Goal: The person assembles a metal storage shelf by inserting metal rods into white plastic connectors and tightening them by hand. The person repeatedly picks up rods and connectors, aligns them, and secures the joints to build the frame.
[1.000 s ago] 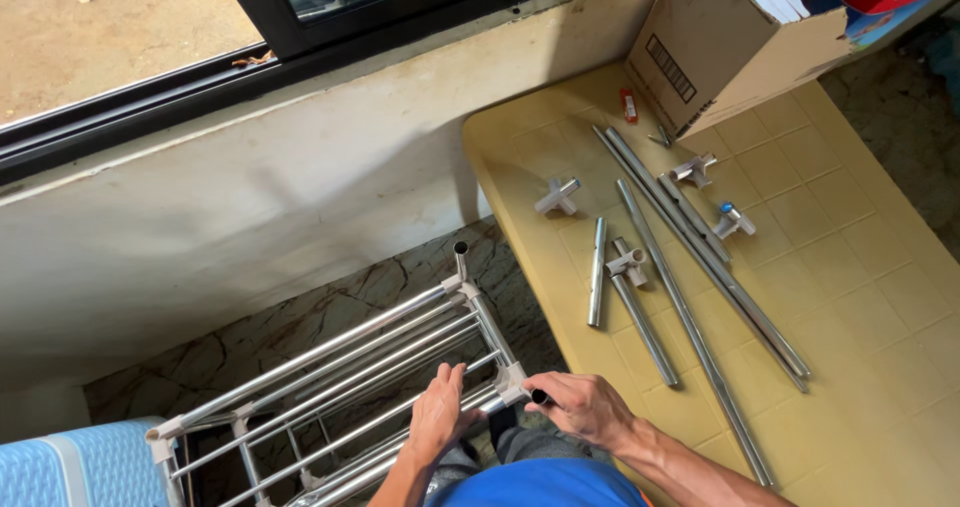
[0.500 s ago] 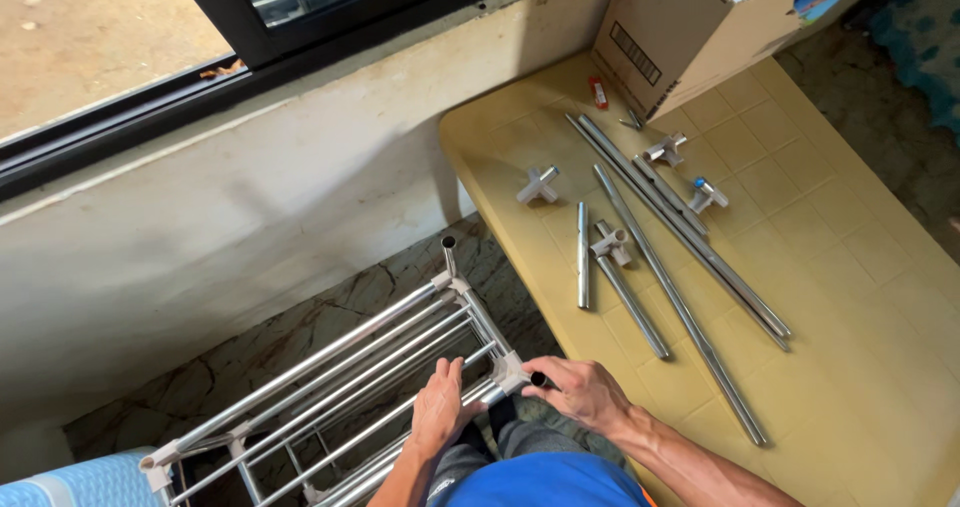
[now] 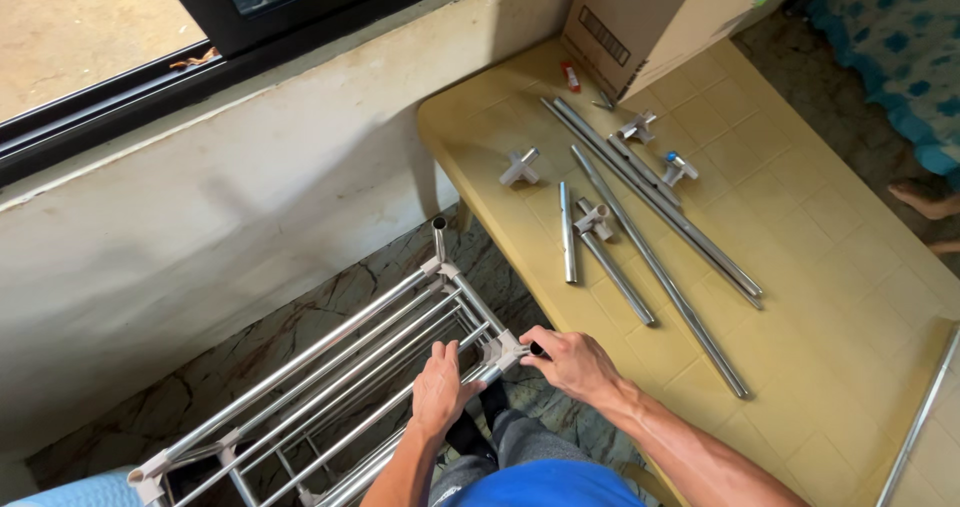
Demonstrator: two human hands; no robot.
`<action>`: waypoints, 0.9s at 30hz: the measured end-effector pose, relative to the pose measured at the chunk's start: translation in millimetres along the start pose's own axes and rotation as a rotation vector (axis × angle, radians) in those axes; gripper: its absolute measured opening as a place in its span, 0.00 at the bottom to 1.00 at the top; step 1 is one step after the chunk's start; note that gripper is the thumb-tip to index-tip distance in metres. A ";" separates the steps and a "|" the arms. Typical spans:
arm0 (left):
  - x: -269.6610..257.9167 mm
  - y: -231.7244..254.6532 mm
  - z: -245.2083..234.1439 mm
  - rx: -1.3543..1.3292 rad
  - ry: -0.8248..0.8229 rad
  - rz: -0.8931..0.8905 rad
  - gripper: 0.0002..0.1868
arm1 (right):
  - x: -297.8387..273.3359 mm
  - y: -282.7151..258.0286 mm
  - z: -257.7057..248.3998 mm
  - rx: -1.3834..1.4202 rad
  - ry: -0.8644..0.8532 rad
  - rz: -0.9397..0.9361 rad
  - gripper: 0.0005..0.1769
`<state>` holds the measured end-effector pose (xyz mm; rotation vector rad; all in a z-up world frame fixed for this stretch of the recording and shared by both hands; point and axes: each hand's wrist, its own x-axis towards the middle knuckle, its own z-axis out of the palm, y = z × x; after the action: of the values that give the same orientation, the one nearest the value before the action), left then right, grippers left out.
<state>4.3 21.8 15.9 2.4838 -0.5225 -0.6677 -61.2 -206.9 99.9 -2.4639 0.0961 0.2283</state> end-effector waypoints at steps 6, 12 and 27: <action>-2.5 2.0 -0.7 0.003 -0.017 -0.001 0.45 | -5.3 -1.9 3.3 0.027 0.112 -0.176 0.14; -3.5 6.3 -1.7 0.006 -0.017 -0.030 0.44 | -9.1 -4.1 4.8 0.064 0.179 -0.095 0.15; -0.2 3.9 7.0 -0.007 -0.018 -0.048 0.48 | -5.4 15.3 -1.6 0.190 0.084 -0.297 0.16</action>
<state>-0.5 16.2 12.9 2.4931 -0.4679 -0.7093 -68.2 -219.8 92.8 -2.2630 -0.2028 -0.0132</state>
